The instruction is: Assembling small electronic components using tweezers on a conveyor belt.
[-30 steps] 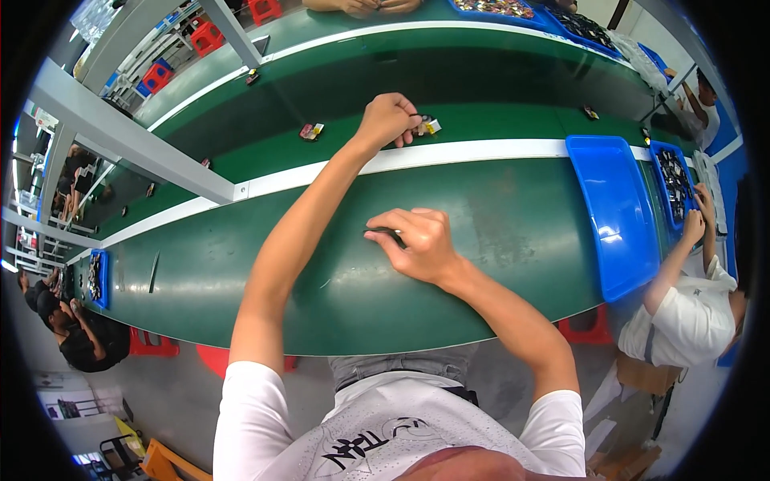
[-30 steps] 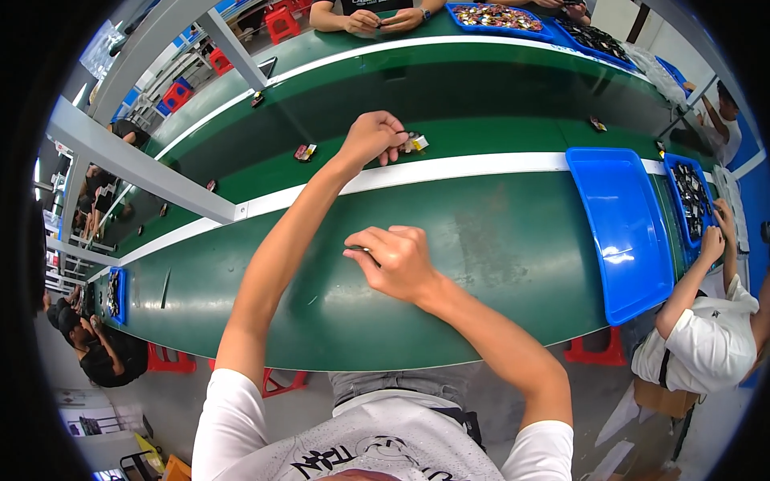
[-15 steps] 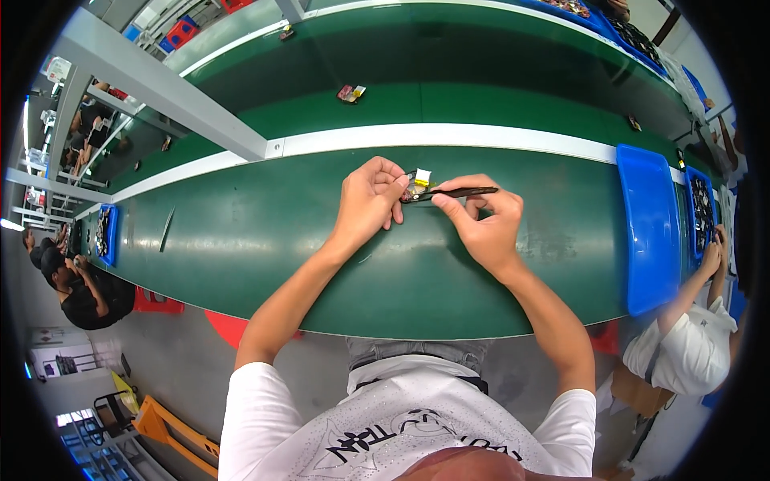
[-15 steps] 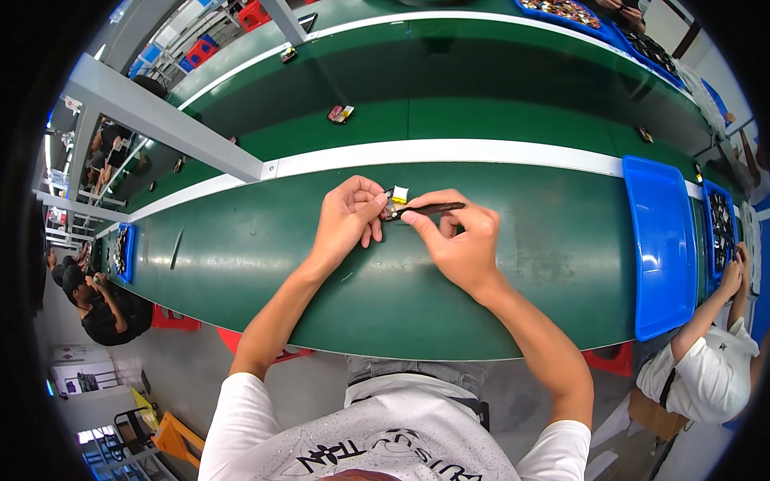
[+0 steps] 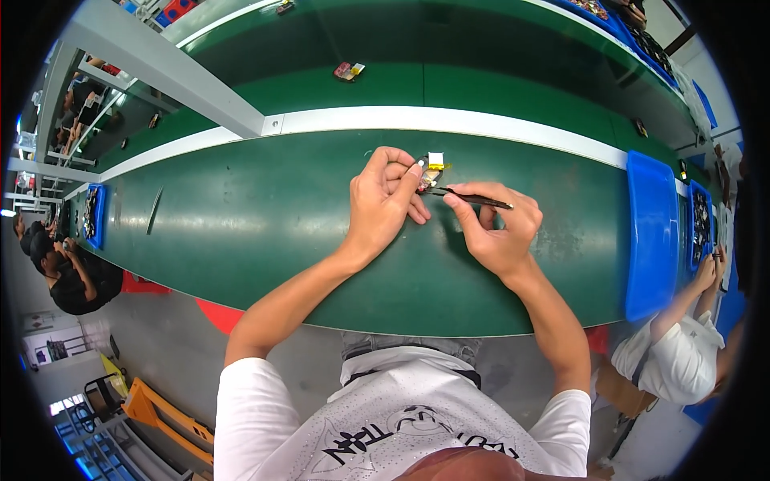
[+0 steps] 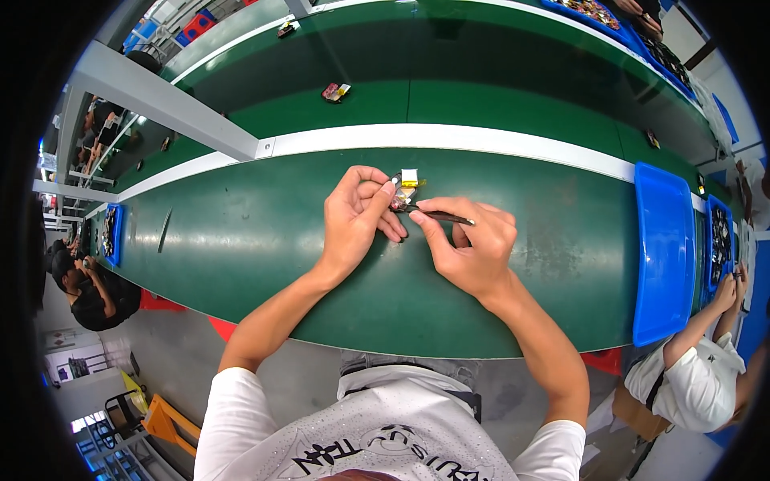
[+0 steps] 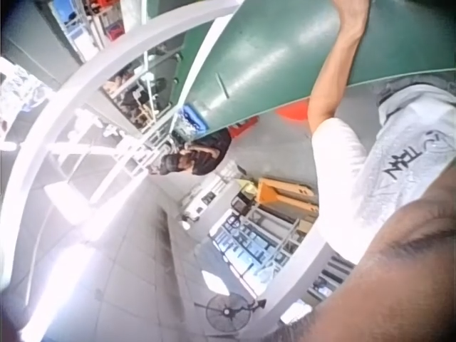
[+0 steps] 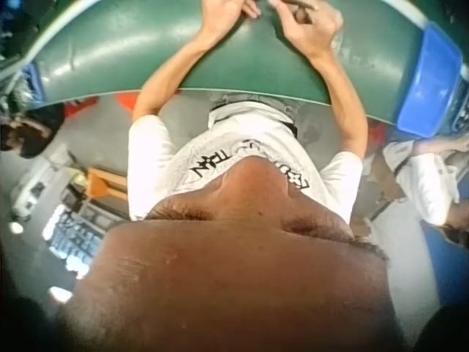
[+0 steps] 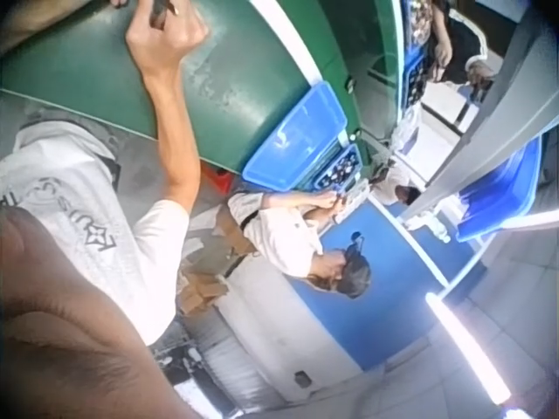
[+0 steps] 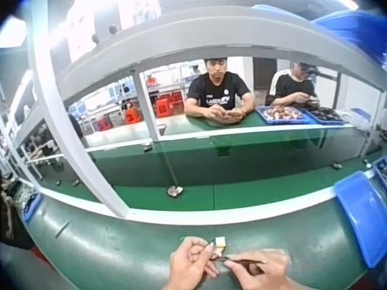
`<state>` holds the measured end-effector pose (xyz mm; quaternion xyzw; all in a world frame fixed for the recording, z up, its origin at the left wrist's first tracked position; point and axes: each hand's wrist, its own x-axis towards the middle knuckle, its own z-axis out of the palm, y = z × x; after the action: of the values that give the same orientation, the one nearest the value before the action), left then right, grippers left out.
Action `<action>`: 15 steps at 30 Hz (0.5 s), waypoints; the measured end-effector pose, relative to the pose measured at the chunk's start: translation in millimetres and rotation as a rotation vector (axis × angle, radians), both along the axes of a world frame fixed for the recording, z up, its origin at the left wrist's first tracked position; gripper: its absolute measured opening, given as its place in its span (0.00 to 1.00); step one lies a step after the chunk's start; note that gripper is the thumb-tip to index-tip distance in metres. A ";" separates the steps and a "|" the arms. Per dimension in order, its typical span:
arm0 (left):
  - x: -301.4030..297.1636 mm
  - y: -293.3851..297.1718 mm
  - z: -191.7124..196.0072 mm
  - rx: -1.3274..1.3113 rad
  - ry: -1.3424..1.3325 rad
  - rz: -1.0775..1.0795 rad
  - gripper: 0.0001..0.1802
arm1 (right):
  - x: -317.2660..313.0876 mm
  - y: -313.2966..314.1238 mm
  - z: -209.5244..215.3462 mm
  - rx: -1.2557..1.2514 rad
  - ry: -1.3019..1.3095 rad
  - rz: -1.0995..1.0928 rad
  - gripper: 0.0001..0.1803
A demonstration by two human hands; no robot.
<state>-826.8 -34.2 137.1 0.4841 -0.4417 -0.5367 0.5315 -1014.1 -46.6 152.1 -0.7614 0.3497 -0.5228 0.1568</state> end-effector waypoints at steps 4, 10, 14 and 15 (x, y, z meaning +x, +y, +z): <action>-0.6 0.9 -0.1 -0.003 0.010 0.005 0.10 | 0.6 0.4 -1.0 -0.036 0.031 0.000 0.07; -3.7 2.9 0.5 -0.010 -0.007 0.011 0.10 | 4.0 0.6 -0.3 -0.024 0.021 -0.013 0.08; -5.0 3.6 0.0 -0.012 0.001 0.015 0.10 | 3.4 0.3 -0.4 -0.009 0.005 -0.005 0.07; -5.5 3.6 0.5 -0.025 -0.009 0.020 0.11 | 2.6 0.6 0.7 0.013 -0.002 -0.018 0.07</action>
<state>-832.3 -30.6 137.5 0.4845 -0.4459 -0.5235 0.5408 -1011.5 -46.1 152.9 -0.7570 0.3595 -0.5225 0.1573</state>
